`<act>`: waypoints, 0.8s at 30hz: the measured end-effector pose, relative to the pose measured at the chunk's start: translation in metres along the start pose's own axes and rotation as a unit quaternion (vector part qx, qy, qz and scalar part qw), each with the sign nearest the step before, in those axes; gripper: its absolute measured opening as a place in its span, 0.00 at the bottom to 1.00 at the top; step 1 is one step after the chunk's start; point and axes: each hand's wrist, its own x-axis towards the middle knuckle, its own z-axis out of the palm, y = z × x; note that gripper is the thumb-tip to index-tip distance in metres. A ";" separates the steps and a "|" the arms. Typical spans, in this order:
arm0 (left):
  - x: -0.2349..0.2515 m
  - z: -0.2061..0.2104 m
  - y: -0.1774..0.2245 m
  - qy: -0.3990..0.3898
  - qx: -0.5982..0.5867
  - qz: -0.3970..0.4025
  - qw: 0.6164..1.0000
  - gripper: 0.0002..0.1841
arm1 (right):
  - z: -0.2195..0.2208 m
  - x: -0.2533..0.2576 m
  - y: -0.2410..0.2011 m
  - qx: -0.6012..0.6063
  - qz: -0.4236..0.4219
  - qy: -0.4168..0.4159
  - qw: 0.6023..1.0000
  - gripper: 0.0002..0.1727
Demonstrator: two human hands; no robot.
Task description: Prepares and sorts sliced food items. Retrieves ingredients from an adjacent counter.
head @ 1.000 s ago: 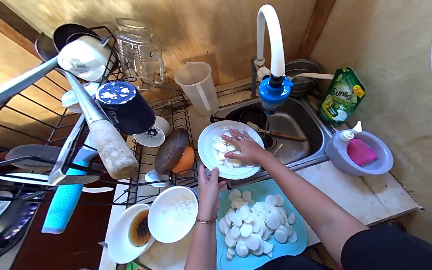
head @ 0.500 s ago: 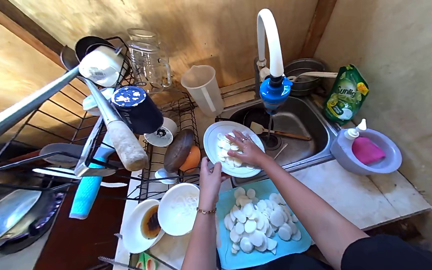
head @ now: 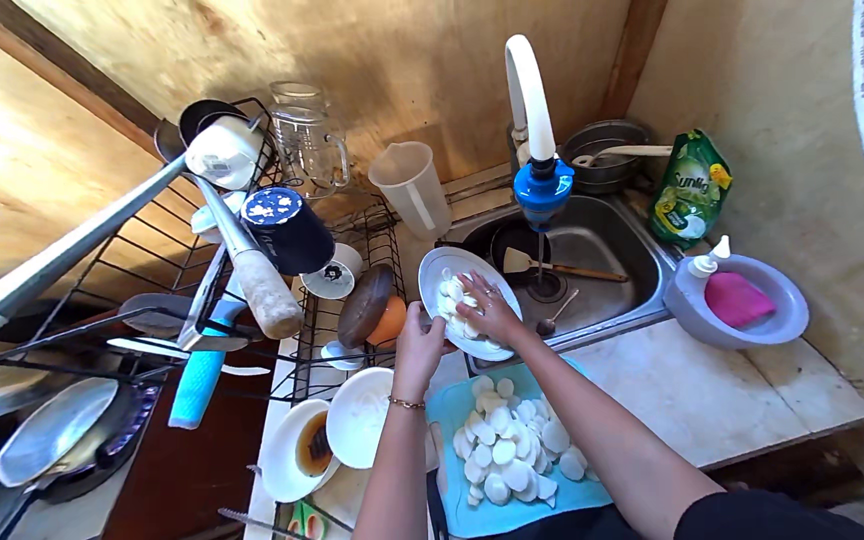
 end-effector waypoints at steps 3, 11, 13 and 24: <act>-0.001 -0.002 0.009 -0.006 0.041 0.006 0.999 0.21 | 0.003 -0.001 -0.002 0.020 -0.002 0.021 1.000 0.41; -0.003 -0.006 0.032 -0.016 0.130 0.023 0.991 0.22 | 0.011 0.002 -0.009 0.078 -0.009 0.064 0.995 0.40; -0.002 -0.007 0.036 -0.018 0.152 0.024 0.988 0.21 | 0.015 0.003 -0.010 0.098 -0.016 0.078 0.992 0.40; -0.004 -0.007 0.050 -0.024 0.216 0.023 0.976 0.20 | 0.026 0.007 -0.012 0.139 -0.024 0.103 0.985 0.40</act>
